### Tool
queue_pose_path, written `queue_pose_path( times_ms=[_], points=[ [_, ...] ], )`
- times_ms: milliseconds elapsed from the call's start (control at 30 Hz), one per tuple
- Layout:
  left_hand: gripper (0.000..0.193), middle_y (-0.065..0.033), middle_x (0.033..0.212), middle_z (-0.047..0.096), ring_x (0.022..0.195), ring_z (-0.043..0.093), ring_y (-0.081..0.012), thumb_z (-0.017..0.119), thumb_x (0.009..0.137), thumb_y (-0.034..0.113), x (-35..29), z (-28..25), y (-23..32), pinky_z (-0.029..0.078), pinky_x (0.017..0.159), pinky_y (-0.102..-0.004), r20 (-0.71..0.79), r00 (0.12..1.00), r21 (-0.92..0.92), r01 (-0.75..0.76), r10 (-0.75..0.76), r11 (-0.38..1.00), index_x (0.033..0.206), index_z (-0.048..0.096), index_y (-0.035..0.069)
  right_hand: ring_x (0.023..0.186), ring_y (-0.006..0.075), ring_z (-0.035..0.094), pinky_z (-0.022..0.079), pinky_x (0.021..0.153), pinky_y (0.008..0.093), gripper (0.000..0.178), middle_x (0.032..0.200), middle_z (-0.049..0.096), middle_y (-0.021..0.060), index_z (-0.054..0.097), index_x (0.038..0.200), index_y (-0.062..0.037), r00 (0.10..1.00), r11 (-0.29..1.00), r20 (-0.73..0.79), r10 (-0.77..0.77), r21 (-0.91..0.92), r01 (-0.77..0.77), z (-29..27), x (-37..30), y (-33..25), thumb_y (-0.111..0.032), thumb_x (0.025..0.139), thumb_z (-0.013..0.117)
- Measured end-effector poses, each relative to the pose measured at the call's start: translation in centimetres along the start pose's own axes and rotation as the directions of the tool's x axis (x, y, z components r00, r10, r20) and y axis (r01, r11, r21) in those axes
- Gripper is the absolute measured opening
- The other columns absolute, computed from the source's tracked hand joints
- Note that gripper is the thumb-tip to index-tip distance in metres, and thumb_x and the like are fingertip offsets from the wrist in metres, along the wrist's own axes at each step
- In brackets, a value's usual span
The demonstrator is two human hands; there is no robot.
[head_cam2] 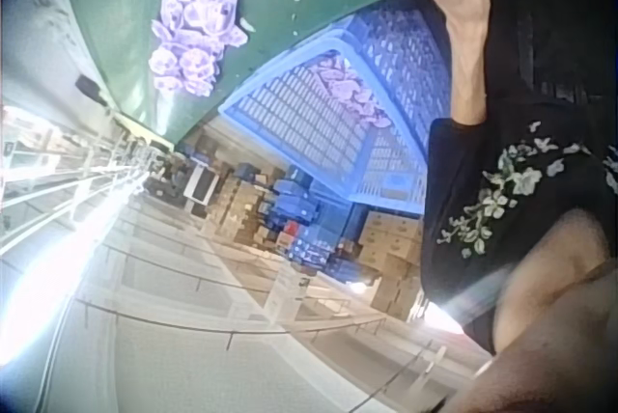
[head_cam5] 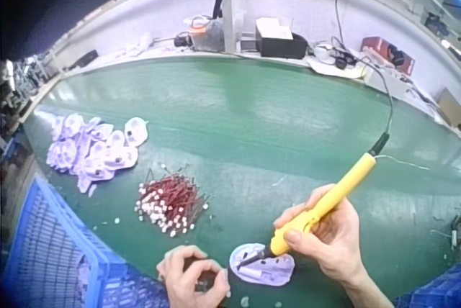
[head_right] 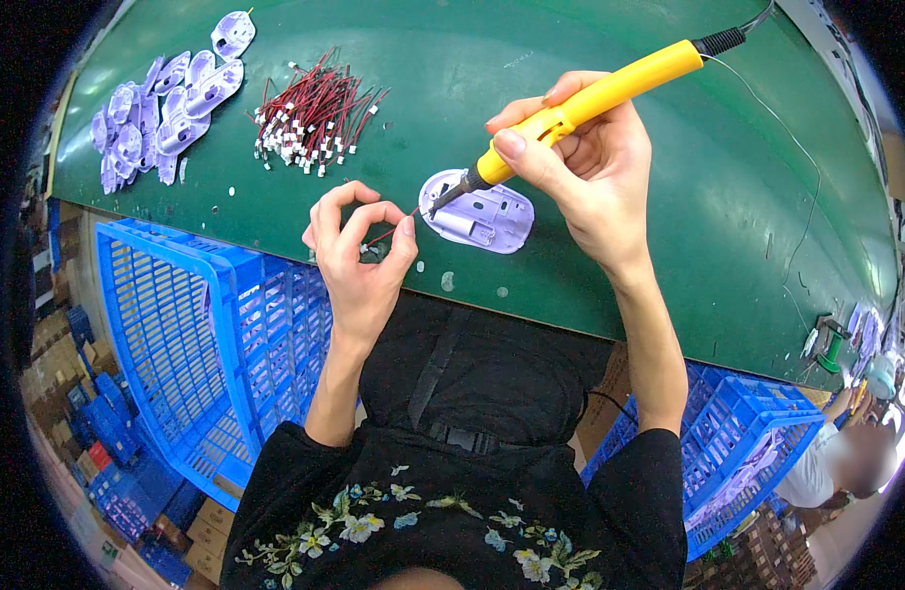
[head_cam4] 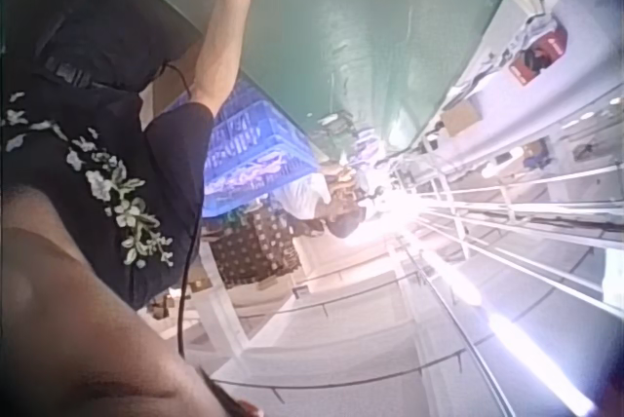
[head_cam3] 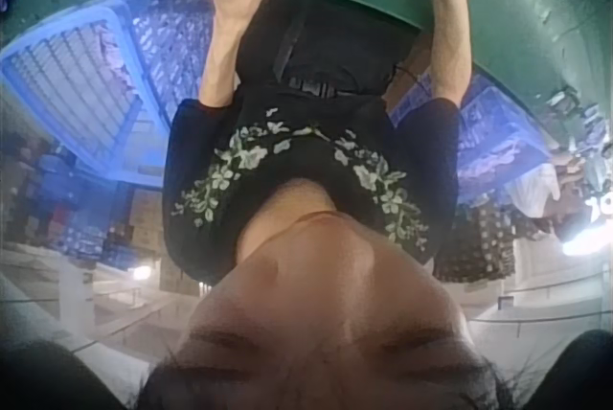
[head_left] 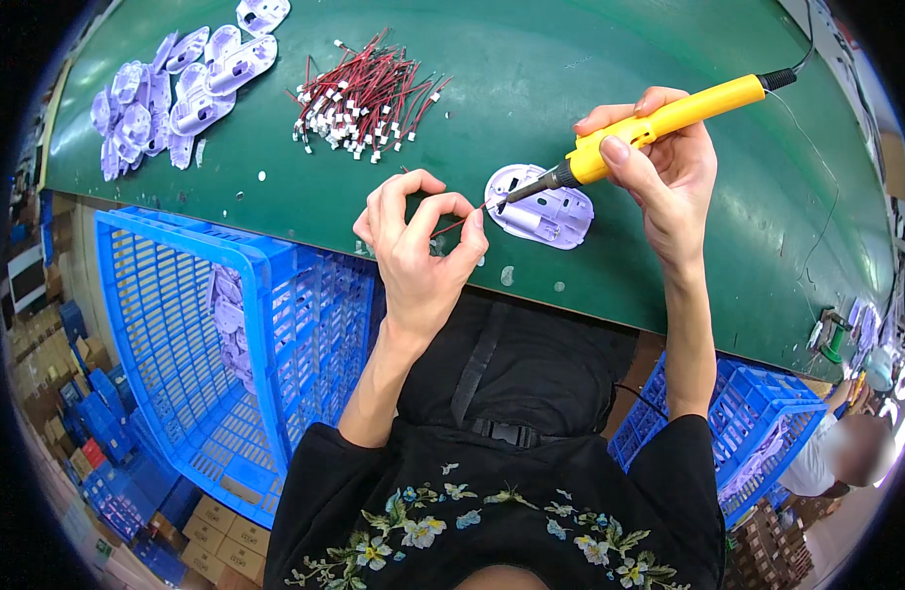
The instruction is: Soldering wires to components on an electronics assembly line.
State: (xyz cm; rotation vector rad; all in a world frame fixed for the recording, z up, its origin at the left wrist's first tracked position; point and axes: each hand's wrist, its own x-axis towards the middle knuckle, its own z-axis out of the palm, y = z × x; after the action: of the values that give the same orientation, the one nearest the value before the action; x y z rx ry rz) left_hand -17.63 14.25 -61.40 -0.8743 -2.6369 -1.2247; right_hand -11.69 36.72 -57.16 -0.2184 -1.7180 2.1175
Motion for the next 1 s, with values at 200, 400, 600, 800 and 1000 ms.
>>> queue_pose_path(
  times_ms=[200, 400, 600, 800, 1000],
  points=[
    [0.013, -0.0021, 0.104, 0.056, 0.107, 0.052, -0.0224, 0.079, 0.071, 0.014, 0.08, -0.17, 0.06, 0.030, 0.093, -0.0378, 0.018, 1.000, -0.024, 0.020, -0.019, 1.000, 0.079, 0.069, 0.013, 0.087, 0.0192, 0.071, 0.059, 0.078, 0.0289, 0.040, 0.102, 0.069, 0.0218, 0.044, 0.114, -0.0038, 1.000, 1.000, 0.004, -0.011, 0.005, 0.011, -0.15, -0.01, 0.26, 0.000, 0.087, 0.074],
    [0.014, -0.0051, 0.107, 0.057, 0.107, 0.053, -0.0234, 0.079, 0.073, 0.015, 0.02, -0.76, 0.00, 0.032, 0.096, -0.0382, 0.074, 0.997, -0.047, 0.024, -0.020, 0.999, 0.082, 0.069, 0.009, 0.087, 0.0183, 0.071, 0.059, 0.077, 0.0277, 0.040, 0.102, 0.069, 0.0216, 0.044, 0.114, -0.0037, 1.000, 1.000, 0.004, -0.017, 0.010, 0.017, -0.13, -0.03, 0.34, 0.001, 0.087, 0.073],
    [0.014, -0.0051, 0.110, 0.056, 0.111, 0.052, -0.0242, 0.079, 0.068, 0.015, 0.19, -0.69, 0.46, 0.030, 0.098, -0.0398, 0.111, 0.993, 0.012, 0.032, -0.033, 0.999, 0.077, 0.069, 0.010, 0.087, 0.0181, 0.071, 0.059, 0.076, 0.0271, 0.041, 0.102, 0.068, 0.0213, 0.043, 0.114, -0.0037, 1.000, 1.000, 0.001, -0.020, 0.018, 0.020, -0.06, -0.02, 0.50, 0.002, 0.087, 0.073],
    [0.014, -0.0050, 0.111, 0.055, 0.112, 0.051, -0.0243, 0.079, 0.066, 0.016, 0.45, -0.84, 0.80, 0.029, 0.099, -0.0406, 0.142, 0.989, 0.037, 0.041, -0.046, 0.998, 0.075, 0.070, 0.011, 0.087, 0.0181, 0.071, 0.059, 0.075, 0.0262, 0.041, 0.102, 0.068, 0.0210, 0.043, 0.115, -0.0038, 1.000, 1.000, -0.001, -0.019, 0.019, 0.019, -0.06, -0.09, 0.44, 0.003, 0.087, 0.073],
    [0.013, -0.0049, 0.110, 0.055, 0.111, 0.051, -0.0244, 0.079, 0.066, 0.016, 0.43, -0.68, 0.68, 0.029, 0.098, -0.0405, 0.123, 0.990, 0.023, 0.067, -0.069, 0.997, 0.075, 0.070, 0.010, 0.086, 0.0178, 0.071, 0.059, 0.074, 0.0260, 0.042, 0.102, 0.068, 0.0210, 0.043, 0.115, -0.0037, 1.000, 0.999, -0.002, -0.013, 0.031, 0.013, -0.07, -0.06, 0.57, 0.002, 0.087, 0.073]
  ],
)
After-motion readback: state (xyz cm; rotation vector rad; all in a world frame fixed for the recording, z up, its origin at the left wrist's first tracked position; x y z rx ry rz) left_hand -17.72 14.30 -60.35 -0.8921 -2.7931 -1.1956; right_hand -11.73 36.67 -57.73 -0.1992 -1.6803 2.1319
